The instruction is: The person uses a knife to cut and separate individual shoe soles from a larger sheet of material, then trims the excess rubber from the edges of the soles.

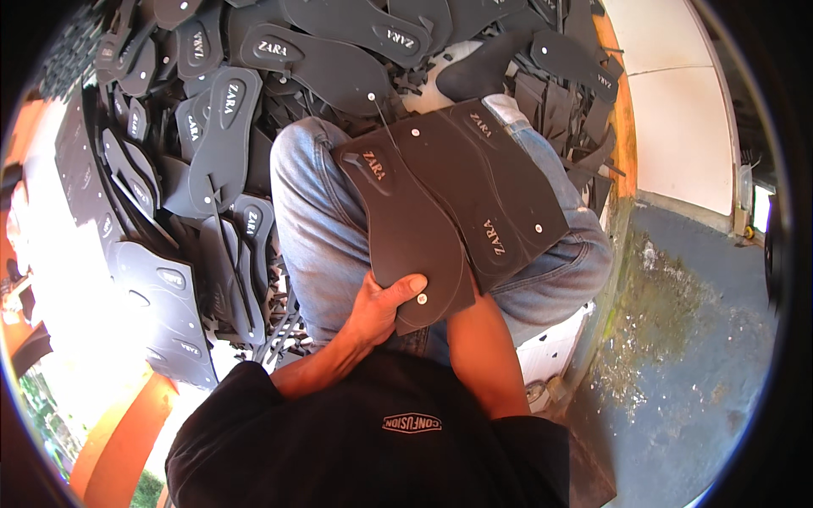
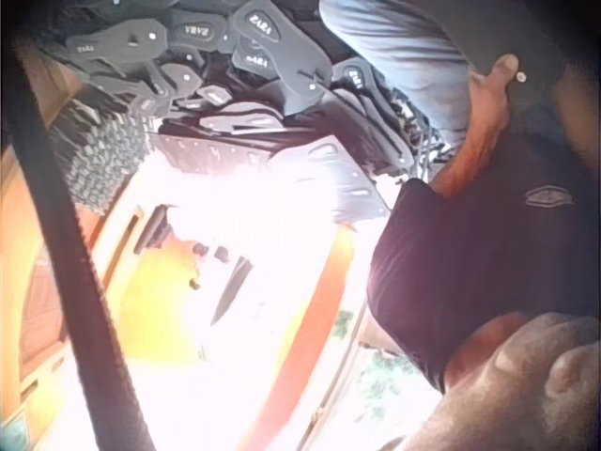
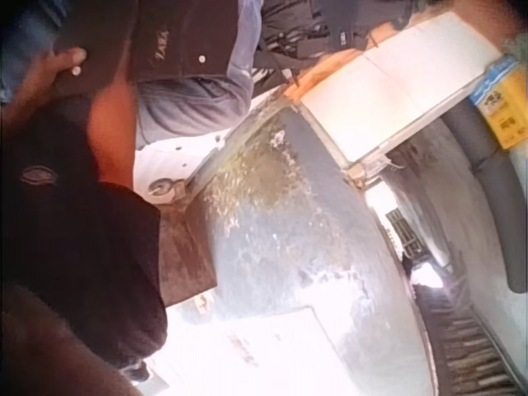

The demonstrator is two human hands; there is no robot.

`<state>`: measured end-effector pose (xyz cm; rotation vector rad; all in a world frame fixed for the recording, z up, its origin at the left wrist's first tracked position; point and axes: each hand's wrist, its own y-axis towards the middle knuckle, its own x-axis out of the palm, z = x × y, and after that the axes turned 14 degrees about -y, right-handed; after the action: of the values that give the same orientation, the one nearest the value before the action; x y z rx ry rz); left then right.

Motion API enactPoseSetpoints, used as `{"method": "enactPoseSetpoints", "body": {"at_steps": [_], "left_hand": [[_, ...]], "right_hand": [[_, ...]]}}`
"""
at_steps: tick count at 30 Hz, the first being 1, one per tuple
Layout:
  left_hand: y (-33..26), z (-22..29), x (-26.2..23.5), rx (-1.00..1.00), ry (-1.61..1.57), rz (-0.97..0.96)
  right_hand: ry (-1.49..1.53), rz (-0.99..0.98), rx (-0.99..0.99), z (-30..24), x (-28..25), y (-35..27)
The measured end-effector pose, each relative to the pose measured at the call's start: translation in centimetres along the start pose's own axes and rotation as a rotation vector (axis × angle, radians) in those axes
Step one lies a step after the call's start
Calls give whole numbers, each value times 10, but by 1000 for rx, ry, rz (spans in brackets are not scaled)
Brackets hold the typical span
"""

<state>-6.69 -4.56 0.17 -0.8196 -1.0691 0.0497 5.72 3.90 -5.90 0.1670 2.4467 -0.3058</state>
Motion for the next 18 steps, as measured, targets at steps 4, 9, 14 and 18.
{"method": "enactPoseSetpoints", "body": {"at_steps": [4,9,14,18], "left_hand": [[-15,18,-5,-91,14,30],[-49,75,-44,-115,265,-41],[-67,150,-73,-318,510,-234],[-48,182,-105,-190,167,-353]], "right_hand": [[236,-64,193,-13,18,22],[795,-364,398,-43,40,38],[1216,-721,382,-61,-12,3],[825,-509,217,-48,-69,-12]]}}
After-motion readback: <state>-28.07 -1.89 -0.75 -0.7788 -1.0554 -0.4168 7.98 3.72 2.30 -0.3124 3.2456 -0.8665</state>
